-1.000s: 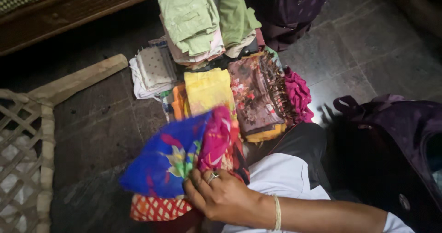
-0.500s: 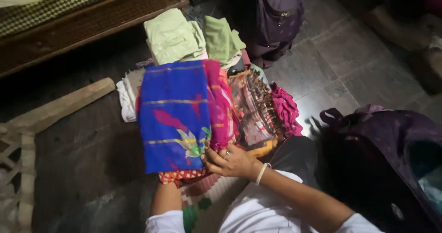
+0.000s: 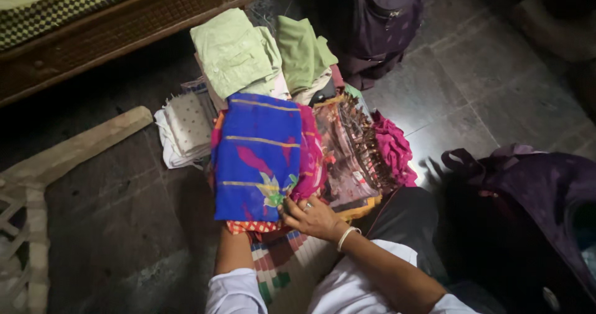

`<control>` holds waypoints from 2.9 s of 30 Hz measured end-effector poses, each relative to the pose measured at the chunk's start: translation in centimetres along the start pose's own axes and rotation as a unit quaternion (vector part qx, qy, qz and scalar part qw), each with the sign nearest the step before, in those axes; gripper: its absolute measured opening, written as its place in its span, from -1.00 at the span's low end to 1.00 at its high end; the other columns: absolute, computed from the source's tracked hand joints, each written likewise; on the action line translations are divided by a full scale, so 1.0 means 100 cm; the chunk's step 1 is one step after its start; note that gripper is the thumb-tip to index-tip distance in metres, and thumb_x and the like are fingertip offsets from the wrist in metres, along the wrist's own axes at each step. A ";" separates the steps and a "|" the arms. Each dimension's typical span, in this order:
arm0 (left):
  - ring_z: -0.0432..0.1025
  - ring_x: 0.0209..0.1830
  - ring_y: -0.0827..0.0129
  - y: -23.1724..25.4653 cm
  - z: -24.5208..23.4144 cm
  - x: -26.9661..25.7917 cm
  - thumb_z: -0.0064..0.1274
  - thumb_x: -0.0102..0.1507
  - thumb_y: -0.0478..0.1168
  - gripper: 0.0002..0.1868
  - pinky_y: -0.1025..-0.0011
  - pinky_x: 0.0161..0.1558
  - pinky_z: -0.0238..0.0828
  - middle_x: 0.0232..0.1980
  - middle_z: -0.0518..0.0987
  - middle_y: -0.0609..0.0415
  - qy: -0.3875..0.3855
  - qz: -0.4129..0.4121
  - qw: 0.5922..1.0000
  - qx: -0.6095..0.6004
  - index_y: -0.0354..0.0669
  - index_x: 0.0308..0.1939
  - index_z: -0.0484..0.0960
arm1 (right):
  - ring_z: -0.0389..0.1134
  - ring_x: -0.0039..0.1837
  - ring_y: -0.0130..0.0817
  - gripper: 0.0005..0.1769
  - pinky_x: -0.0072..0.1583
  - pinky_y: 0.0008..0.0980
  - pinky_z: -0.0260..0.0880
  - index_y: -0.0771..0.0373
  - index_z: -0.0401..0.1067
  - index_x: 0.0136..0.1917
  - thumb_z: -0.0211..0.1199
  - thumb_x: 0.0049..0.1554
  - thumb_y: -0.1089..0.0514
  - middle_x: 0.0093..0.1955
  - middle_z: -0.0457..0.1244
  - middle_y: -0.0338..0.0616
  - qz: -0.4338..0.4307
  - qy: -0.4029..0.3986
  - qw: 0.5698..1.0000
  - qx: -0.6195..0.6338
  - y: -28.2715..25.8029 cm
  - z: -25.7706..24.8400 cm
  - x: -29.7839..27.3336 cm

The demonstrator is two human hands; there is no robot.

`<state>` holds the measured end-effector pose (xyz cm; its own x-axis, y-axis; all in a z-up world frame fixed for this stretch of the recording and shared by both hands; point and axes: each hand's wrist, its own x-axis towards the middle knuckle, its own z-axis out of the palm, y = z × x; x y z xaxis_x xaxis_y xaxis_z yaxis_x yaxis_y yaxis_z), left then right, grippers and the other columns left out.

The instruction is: The person sits on the floor and removes folded clothes from a purple bag. They place each item onto a growing pile on the floor next to them.

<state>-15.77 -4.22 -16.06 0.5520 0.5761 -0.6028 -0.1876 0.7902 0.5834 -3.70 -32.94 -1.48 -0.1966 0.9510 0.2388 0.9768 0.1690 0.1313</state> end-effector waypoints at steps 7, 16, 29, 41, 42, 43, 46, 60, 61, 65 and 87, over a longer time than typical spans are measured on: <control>0.40 0.16 0.27 0.024 0.000 0.013 -0.10 0.35 0.29 -0.27 0.26 0.16 0.34 0.20 0.52 0.03 0.003 -0.015 0.998 0.063 -0.26 0.30 0.47 | 0.34 0.05 -0.25 -0.47 0.06 -0.15 0.38 0.15 0.29 0.42 0.03 0.20 0.04 0.44 0.19 0.11 0.011 -0.043 0.998 0.040 -0.007 0.017 -0.018; 0.41 0.13 0.32 0.051 -0.008 -0.036 -0.07 0.35 0.31 -0.25 0.31 0.14 0.34 0.17 0.53 0.05 0.073 0.083 0.972 0.205 -0.29 0.29 0.49 | 0.32 0.16 -0.11 -0.27 0.16 -0.02 0.35 0.08 0.26 0.45 0.22 0.01 -0.01 0.47 0.11 0.11 0.040 -0.123 0.985 0.117 -0.006 0.001 -0.012; 0.36 0.26 -0.17 -0.002 0.070 -0.168 0.40 0.03 0.12 -0.10 0.01 0.21 0.24 0.25 0.48 -0.29 0.287 0.282 0.691 0.600 -0.15 0.35 0.43 | 0.21 0.30 0.26 -0.15 0.28 0.03 0.27 0.39 0.18 0.39 0.41 0.03 -0.12 0.33 0.15 0.29 0.424 0.011 0.833 0.356 0.026 -0.026 -0.006; 0.50 0.13 -0.05 -0.026 0.089 -0.192 0.28 0.16 0.03 -0.25 0.06 0.16 0.38 0.15 0.56 -0.22 0.300 0.266 0.772 0.493 -0.21 0.33 0.37 | 0.22 0.39 0.26 -0.06 0.34 -0.02 0.26 0.38 0.01 0.50 0.41 -0.03 0.22 0.39 0.17 0.37 0.483 0.036 0.751 0.448 0.052 0.004 0.015; 0.40 0.20 -0.12 -0.024 0.098 -0.200 0.28 0.15 0.00 -0.22 -0.02 0.14 0.34 0.24 0.49 -0.30 0.292 0.309 0.726 0.541 -0.25 0.35 0.36 | 0.24 0.39 0.24 -0.08 0.34 -0.03 0.27 0.37 0.03 0.50 0.40 -0.03 0.23 0.38 0.18 0.36 0.482 0.043 0.750 0.451 0.053 0.005 0.014; 0.31 0.26 -0.18 -0.022 0.107 -0.210 0.28 0.15 -0.04 -0.20 -0.09 0.11 0.29 0.33 0.41 -0.37 0.282 0.350 0.675 0.586 -0.29 0.38 0.36 | 0.26 0.38 0.22 -0.09 0.35 -0.04 0.28 0.37 0.04 0.50 0.38 -0.03 0.24 0.37 0.20 0.34 0.480 0.050 0.748 0.455 0.054 0.005 0.013; 0.11 0.48 -0.18 -0.001 0.138 -0.213 0.20 0.22 -0.03 -0.26 -0.18 0.32 0.15 0.45 0.32 -0.33 0.136 0.478 0.570 0.654 -0.22 0.43 0.37 | 0.31 0.33 0.16 -0.15 0.33 -0.06 0.31 0.28 0.07 0.52 0.34 0.03 0.19 0.34 0.24 0.28 0.511 0.014 0.722 0.467 0.050 0.000 0.008; 0.02 0.57 -0.08 0.034 0.191 -0.076 -0.12 0.31 0.35 -0.23 -0.41 0.42 -0.30 0.57 0.21 -0.07 -0.075 0.385 0.394 0.831 0.11 0.51 0.30 | 0.20 0.40 0.09 -0.27 0.32 0.04 0.24 0.12 0.22 0.44 0.37 0.04 0.04 0.37 0.18 0.04 0.518 -0.016 0.805 0.290 0.057 -0.026 -0.036; 0.02 0.57 -0.07 0.032 0.185 -0.073 -0.11 0.31 0.34 -0.22 -0.40 0.42 -0.29 0.58 0.21 -0.06 -0.070 0.388 0.401 0.827 0.10 0.52 0.30 | 0.16 0.43 0.07 -0.18 0.31 0.09 0.20 0.10 0.20 0.45 0.38 -0.05 0.04 0.40 0.15 0.01 0.499 -0.070 0.834 0.223 0.062 -0.021 -0.041; 0.02 0.58 -0.05 0.033 0.165 -0.066 -0.09 0.30 0.32 -0.23 -0.40 0.42 -0.29 0.59 0.20 -0.03 -0.064 0.371 0.424 0.824 0.11 0.51 0.31 | 0.08 0.51 0.02 -0.20 0.32 0.20 0.14 -0.02 0.18 0.53 0.26 0.03 0.08 0.54 0.07 -0.05 0.451 -0.156 0.878 0.044 0.069 0.004 -0.063; 0.02 0.58 -0.07 0.027 0.171 -0.055 -0.16 0.33 0.33 -0.22 -0.44 0.40 -0.23 0.57 0.22 -0.08 -0.044 0.376 0.380 0.844 0.06 0.53 0.30 | -0.09 0.62 0.07 -0.31 0.42 0.51 -0.12 0.04 0.13 0.56 0.12 0.19 -0.06 0.63 -0.02 -0.18 0.522 -0.154 0.824 0.158 0.092 0.042 -0.110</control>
<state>-5.42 -8.87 -1.83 0.8968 0.4389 0.0561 0.4287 -0.8933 0.1351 7.85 -40.78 -6.97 0.7485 0.6326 -0.1988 0.5820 -0.7705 -0.2601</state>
